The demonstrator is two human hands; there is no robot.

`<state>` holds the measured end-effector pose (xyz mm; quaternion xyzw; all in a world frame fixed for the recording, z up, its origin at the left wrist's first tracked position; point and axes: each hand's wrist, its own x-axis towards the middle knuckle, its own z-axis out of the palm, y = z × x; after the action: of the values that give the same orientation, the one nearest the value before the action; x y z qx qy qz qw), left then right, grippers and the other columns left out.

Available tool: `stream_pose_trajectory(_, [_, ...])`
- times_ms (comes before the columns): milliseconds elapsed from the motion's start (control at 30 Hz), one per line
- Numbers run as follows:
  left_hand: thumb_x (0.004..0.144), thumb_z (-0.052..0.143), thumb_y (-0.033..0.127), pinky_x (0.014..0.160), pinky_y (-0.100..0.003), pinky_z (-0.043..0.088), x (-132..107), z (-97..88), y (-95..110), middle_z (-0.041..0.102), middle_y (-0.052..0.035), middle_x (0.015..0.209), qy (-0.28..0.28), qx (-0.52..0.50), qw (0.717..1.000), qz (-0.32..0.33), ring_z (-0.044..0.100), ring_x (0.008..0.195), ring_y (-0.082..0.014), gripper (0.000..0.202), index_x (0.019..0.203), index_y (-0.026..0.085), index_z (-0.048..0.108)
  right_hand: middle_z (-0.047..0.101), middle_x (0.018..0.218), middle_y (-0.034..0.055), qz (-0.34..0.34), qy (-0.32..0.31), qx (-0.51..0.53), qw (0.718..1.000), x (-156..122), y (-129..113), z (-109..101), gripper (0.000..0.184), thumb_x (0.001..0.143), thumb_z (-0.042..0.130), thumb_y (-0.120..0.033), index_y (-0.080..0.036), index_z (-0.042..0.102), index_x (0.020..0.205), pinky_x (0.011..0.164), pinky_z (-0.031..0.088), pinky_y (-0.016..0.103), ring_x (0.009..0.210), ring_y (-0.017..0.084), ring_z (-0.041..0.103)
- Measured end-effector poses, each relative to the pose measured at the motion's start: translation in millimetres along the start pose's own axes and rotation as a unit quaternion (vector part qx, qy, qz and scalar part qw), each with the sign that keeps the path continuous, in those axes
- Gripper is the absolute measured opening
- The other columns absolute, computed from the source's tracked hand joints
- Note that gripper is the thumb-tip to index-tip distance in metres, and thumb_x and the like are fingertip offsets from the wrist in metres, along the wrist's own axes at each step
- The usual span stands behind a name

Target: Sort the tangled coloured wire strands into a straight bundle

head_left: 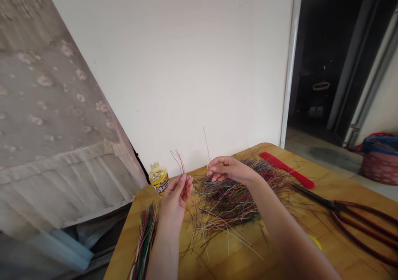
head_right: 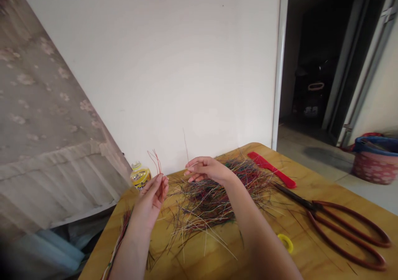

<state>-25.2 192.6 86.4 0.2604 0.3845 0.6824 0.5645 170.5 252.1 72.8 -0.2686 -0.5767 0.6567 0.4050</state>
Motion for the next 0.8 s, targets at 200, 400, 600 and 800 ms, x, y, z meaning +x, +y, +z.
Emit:
stream_pose_trajectory(200, [0.083,0.048,-0.005,0.05,-0.012,0.055,0,-1.8,4,0.071,-0.0058,0.066,0.013,-0.003,1.0,0.011,0.067,0.056,-0.0093,0.026,0.075,0.008,0.069,0.073,0.084,0.0039,0.073,-0.04,-0.226,0.971,17,22,3,0.025,0.079,0.063,-0.03,-0.017,0.066,0.1,0.061,0.052,0.022,0.065,0.013,0.068])
stream_pose_trajectory(400, [0.083,0.047,-0.006,0.049,-0.013,0.055,4,-4.8,7,0.071,-0.0064,0.067,0.012,-0.001,1.0,0.021,0.067,0.056,-0.0097,0.027,0.077,0.008,0.069,0.069,0.102,0.0115,0.06,0.305,-0.455,0.835,7,34,-73,0.022,0.083,0.052,-0.019,-0.015,0.068,0.098,0.084,0.047,0.032,0.096,0.023,0.064])
stream_pose_trajectory(600, [0.08,0.049,-0.008,0.049,-0.014,0.056,5,-4.8,7,0.07,-0.0063,0.066,0.022,-0.006,0.999,0.022,0.067,0.055,-0.0108,0.026,0.074,0.008,0.069,0.072,0.094,0.0074,0.08,0.332,-0.489,0.803,-2,52,-112,0.03,0.074,0.05,-0.002,-0.015,0.07,0.093,0.081,0.047,0.024,0.092,0.018,0.065])
stream_pose_trajectory(800, [0.078,0.054,-0.007,0.05,-0.013,0.056,5,-6.8,8,0.07,-0.0054,0.066,0.015,0.002,1.0,0.018,0.067,0.056,-0.011,0.023,0.075,0.009,0.069,0.073,0.08,0.0032,0.095,0.287,-0.514,0.803,8,73,-113,0.04,0.064,0.046,0.008,-0.017,0.072,0.081,0.072,0.048,0.02,0.079,0.014,0.066])
